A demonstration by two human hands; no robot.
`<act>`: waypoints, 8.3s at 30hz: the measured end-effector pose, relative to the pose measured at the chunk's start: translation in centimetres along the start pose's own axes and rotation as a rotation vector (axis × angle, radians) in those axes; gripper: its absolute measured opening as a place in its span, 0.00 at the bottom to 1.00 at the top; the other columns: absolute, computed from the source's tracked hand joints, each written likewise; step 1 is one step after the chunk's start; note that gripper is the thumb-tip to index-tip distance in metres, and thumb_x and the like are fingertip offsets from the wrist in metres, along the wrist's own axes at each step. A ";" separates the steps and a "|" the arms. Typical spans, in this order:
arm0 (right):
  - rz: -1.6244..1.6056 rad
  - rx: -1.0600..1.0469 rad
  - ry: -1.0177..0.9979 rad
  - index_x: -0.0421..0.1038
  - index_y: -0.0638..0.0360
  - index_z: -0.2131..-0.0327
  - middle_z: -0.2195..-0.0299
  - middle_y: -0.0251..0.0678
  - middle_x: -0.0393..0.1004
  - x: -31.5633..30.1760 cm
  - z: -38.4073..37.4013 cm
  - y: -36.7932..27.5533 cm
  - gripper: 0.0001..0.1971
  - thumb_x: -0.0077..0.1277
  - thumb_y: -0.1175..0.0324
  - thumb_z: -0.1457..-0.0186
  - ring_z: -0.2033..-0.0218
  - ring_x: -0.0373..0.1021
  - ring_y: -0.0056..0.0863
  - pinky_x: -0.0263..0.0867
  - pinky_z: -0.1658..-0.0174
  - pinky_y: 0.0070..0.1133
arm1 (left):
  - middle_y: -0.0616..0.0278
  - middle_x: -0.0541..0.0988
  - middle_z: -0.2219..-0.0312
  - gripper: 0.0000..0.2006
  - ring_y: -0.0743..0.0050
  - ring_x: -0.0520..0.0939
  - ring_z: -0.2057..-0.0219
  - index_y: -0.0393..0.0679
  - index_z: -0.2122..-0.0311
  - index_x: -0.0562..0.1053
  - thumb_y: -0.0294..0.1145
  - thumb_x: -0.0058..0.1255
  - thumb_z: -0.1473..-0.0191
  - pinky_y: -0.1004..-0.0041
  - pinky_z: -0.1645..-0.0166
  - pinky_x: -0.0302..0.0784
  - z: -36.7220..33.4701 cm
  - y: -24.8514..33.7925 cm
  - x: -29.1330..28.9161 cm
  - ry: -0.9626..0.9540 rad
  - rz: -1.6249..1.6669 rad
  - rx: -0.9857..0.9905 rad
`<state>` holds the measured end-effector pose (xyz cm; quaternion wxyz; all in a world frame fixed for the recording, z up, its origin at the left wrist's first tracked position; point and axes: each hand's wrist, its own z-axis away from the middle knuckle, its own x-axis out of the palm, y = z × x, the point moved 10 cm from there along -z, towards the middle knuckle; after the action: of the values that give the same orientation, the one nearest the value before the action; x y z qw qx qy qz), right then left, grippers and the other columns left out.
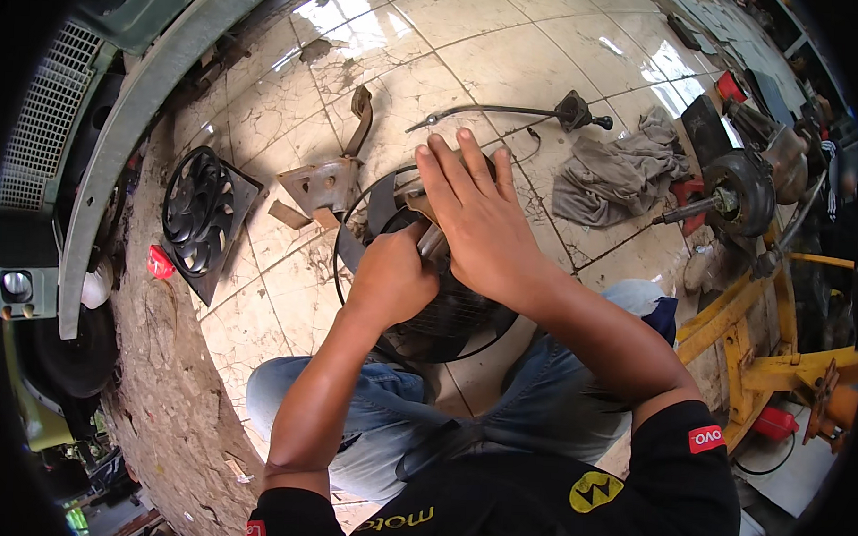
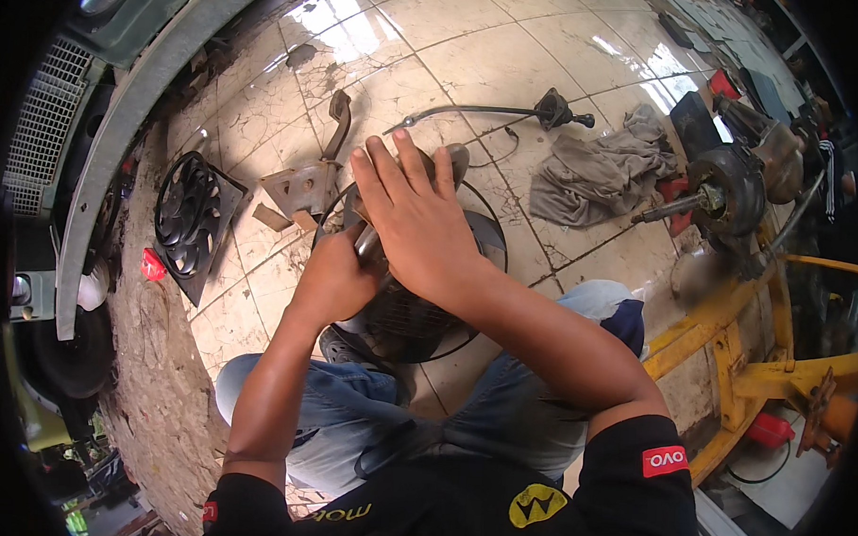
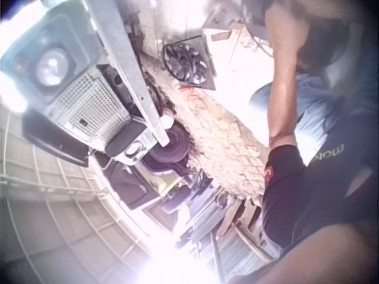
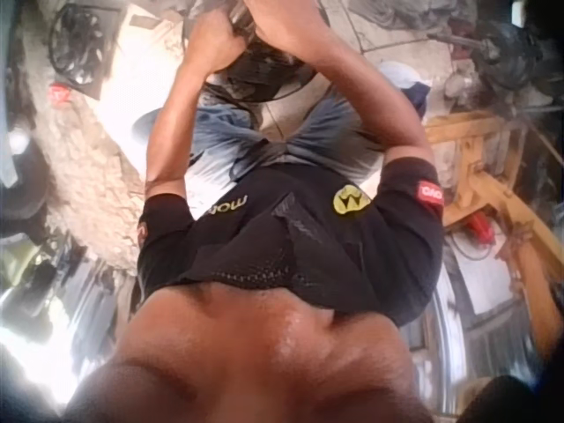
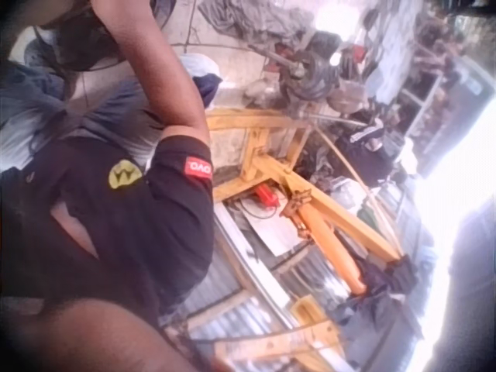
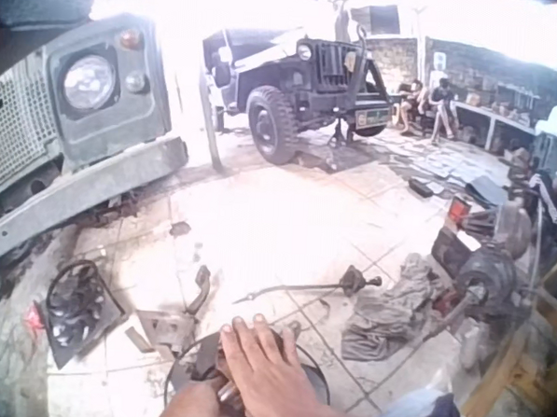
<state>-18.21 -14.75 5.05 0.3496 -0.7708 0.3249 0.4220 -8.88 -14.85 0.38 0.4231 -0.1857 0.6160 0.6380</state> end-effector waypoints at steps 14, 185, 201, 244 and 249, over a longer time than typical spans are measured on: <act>-0.264 -0.075 -0.112 0.58 0.59 0.35 0.34 0.44 0.59 0.7 -1.2 3.0 0.33 0.48 0.79 0.47 0.31 0.52 0.48 0.48 0.32 0.50 | 0.31 0.79 0.66 0.24 0.33 0.80 0.59 0.32 0.48 0.72 0.26 0.53 0.54 0.51 0.51 0.75 0.0 -0.5 -0.8 0.053 0.033 -0.001; -0.144 0.034 0.017 0.55 0.56 0.33 0.31 0.46 0.52 0.4 -0.3 2.0 0.39 0.49 0.80 0.51 0.29 0.47 0.50 0.47 0.32 0.47 | 0.34 0.80 0.61 0.26 0.35 0.80 0.54 0.39 0.45 0.74 0.27 0.51 0.53 0.55 0.48 0.75 0.1 -1.4 -2.2 -0.012 0.058 -0.059; -0.148 0.113 -0.067 0.53 0.60 0.33 0.31 0.51 0.51 1.5 -0.3 4.0 0.33 0.42 0.75 0.43 0.29 0.47 0.52 0.43 0.29 0.46 | 0.30 0.79 0.62 0.25 0.32 0.79 0.55 0.38 0.46 0.74 0.31 0.52 0.53 0.55 0.48 0.75 0.3 -2.6 -2.3 -0.023 0.076 -0.107; -0.422 0.046 -0.033 0.35 0.62 0.28 0.28 0.58 0.33 2.4 2.0 0.4 0.51 0.46 0.82 0.57 0.26 0.32 0.55 0.36 0.28 0.43 | 0.52 0.79 0.53 0.37 0.66 0.78 0.52 0.40 0.35 0.59 0.23 0.58 0.51 0.67 0.46 0.74 1.7 -1.9 1.2 -0.319 0.270 0.035; -0.892 0.207 0.026 0.25 0.72 0.31 0.31 0.71 0.27 2.3 2.2 0.6 0.51 0.47 0.75 0.53 0.28 0.27 0.61 0.32 0.27 0.36 | 0.41 0.67 0.39 0.48 0.48 0.72 0.38 0.43 0.28 0.47 0.21 0.55 0.55 0.65 0.38 0.67 2.5 -0.7 2.0 -0.290 0.280 0.177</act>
<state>-18.65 -13.73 2.02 0.5683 -0.8016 0.0063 0.1856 -8.74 -12.00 -1.13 0.4291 0.0332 0.6223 0.6539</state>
